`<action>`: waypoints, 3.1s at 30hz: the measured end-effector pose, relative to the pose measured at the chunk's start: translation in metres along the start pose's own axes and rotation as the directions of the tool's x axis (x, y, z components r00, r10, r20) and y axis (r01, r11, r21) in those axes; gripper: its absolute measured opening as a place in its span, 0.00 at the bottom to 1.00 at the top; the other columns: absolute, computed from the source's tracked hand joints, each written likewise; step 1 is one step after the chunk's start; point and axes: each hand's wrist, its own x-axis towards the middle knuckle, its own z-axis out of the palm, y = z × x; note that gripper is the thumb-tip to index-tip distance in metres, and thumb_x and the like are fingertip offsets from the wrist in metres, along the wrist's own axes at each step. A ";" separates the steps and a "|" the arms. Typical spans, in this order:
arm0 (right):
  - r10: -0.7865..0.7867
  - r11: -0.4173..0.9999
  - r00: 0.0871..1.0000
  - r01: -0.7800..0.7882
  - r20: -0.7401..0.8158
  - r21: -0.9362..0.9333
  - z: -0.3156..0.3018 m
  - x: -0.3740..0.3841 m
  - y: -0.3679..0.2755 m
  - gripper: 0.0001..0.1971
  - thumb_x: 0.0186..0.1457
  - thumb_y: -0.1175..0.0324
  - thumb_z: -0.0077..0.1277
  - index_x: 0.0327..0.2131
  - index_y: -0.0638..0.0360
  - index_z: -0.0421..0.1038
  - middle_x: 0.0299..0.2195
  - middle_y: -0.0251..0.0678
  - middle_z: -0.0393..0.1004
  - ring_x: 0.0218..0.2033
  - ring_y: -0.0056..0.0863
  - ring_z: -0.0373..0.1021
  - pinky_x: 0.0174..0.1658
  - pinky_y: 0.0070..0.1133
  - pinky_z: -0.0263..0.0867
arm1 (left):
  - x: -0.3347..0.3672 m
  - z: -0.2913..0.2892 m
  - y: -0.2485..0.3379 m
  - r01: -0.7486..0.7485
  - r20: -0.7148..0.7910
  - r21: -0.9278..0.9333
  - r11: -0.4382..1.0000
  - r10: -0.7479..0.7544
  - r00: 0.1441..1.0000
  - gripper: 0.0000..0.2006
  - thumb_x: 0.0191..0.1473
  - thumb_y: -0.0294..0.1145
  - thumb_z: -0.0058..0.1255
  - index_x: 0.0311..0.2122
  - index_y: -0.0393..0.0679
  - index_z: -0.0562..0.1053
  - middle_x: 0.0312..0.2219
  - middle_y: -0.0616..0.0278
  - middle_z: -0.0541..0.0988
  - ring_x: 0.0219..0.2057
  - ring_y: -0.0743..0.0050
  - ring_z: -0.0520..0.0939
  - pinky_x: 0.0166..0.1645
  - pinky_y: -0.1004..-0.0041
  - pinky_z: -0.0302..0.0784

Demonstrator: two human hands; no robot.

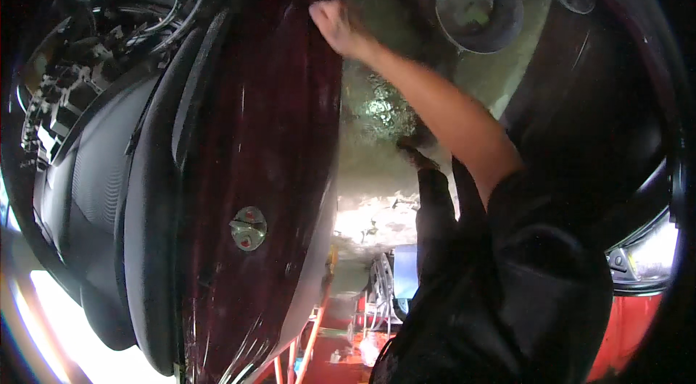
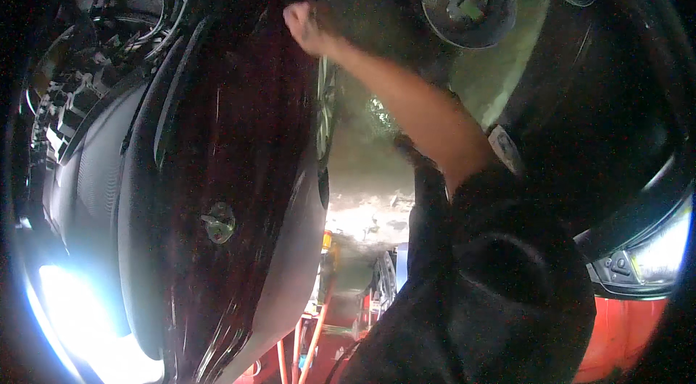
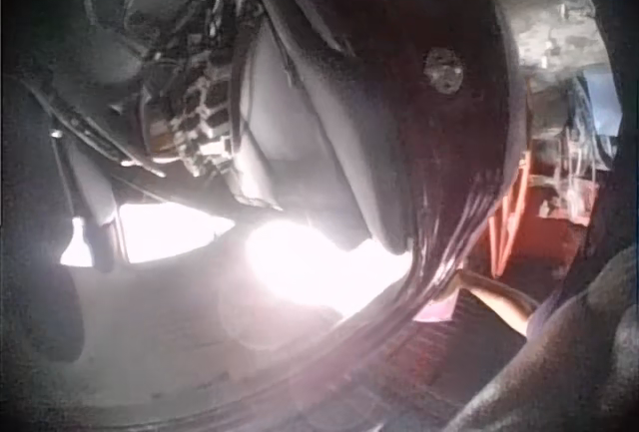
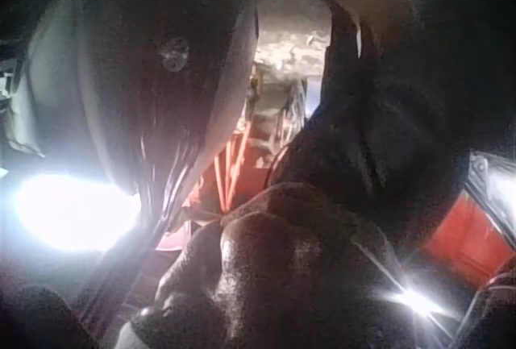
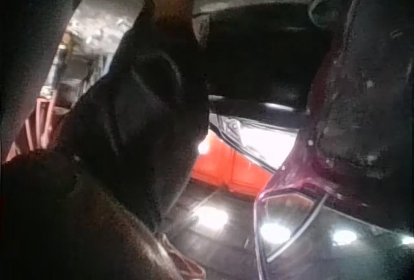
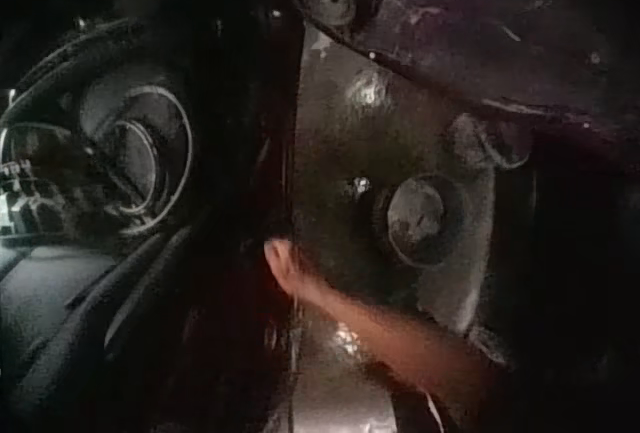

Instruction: The person sands the surface of a maroon car door using a sanding block, focusing on the edges and wheel arch area. Another person stands nearby holding a bag of sanding blocks. The recorder continues sanding different sections of the door while occasionally touching the surface with their hand.

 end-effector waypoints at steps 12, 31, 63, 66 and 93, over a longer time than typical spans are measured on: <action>0.190 0.765 0.981 -0.169 0.033 0.622 -0.114 -0.029 -0.043 0.19 0.62 0.70 0.46 0.54 0.67 0.72 0.54 0.54 0.72 0.56 0.49 0.69 0.61 0.37 0.67 | 0.010 -0.004 -0.004 0.003 -0.030 0.026 1.000 -0.002 1.000 0.26 0.67 0.51 0.43 0.49 0.32 0.66 0.36 0.49 0.74 0.33 0.53 0.79 0.34 0.57 0.76; 0.244 0.649 0.947 -0.321 0.211 0.690 -0.228 -0.097 -0.139 0.26 0.63 0.68 0.47 0.61 0.75 0.63 0.67 0.59 0.57 0.70 0.59 0.50 0.70 0.48 0.50 | 0.010 -0.056 -0.050 -0.002 -0.102 0.203 0.979 0.023 0.994 0.22 0.65 0.49 0.45 0.41 0.34 0.71 0.32 0.50 0.75 0.29 0.53 0.79 0.30 0.57 0.75; 0.166 0.547 0.968 0.071 -0.191 0.834 -0.357 -0.149 -0.239 0.28 0.53 0.80 0.51 0.60 0.63 0.68 0.60 0.49 0.71 0.61 0.46 0.68 0.64 0.37 0.65 | 0.018 -0.055 0.038 0.435 -0.105 -0.265 0.860 -0.475 0.874 0.27 0.66 0.51 0.33 0.29 0.33 0.69 0.19 0.56 0.72 0.19 0.64 0.73 0.25 0.65 0.72; 0.055 0.633 0.978 0.123 -0.203 0.764 -0.323 -0.147 -0.201 0.26 0.58 0.76 0.47 0.61 0.64 0.67 0.63 0.50 0.66 0.65 0.48 0.64 0.69 0.39 0.58 | 0.028 -0.086 0.055 0.485 0.100 -0.350 0.802 -0.483 0.870 0.27 0.67 0.49 0.33 0.30 0.32 0.70 0.22 0.52 0.73 0.24 0.60 0.76 0.31 0.59 0.75; 0.234 0.429 0.967 -0.011 -0.099 0.903 -0.434 -0.194 -0.167 0.17 0.64 0.75 0.49 0.55 0.63 0.72 0.52 0.49 0.74 0.47 0.41 0.75 0.50 0.26 0.72 | -0.071 -0.040 0.250 0.015 0.003 -0.716 0.698 -0.018 1.000 0.14 0.68 0.31 0.46 0.48 0.32 0.78 0.42 0.49 0.81 0.44 0.58 0.80 0.50 0.64 0.77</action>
